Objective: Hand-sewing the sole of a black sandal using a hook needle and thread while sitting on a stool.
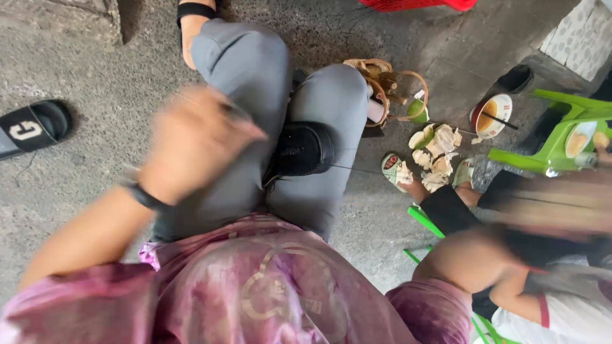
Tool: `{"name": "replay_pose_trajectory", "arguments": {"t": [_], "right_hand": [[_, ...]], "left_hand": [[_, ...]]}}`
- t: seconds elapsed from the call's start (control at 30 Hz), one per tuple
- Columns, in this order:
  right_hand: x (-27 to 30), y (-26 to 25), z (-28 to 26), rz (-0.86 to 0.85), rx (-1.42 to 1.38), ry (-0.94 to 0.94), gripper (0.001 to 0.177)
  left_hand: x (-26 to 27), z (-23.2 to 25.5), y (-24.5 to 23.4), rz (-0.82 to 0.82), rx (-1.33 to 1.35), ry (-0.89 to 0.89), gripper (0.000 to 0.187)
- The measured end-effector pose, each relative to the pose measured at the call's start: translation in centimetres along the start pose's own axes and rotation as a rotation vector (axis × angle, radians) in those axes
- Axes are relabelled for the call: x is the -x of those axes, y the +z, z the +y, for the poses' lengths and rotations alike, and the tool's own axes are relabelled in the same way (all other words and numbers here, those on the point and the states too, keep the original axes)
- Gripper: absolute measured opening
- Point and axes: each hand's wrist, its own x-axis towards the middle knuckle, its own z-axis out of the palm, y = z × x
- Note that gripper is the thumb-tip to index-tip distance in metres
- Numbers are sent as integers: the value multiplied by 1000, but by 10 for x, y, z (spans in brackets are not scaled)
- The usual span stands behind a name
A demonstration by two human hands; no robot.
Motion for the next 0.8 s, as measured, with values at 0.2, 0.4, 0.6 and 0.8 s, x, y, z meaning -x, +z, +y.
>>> {"name": "replay_pose_trajectory", "arguments": {"t": [0.2, 0.4, 0.6, 0.8], "right_hand": [[-18, -20, -16, 59, -839, -402, 89], [-24, -51, -52, 209, -1790, -926, 62], [-30, -48, -76, 1057, -1282, -986, 27], [-43, -32, -113, 1140, -1457, -971, 14]], "left_hand": [[-6, -82, -59, -100, -793, -126, 42], [-33, 59, 10, -330, 60, 3, 97], [-68, 83, -14, -289, 705, 194, 33], [-87, 73, 22, -429, 1354, -179, 26]]}}
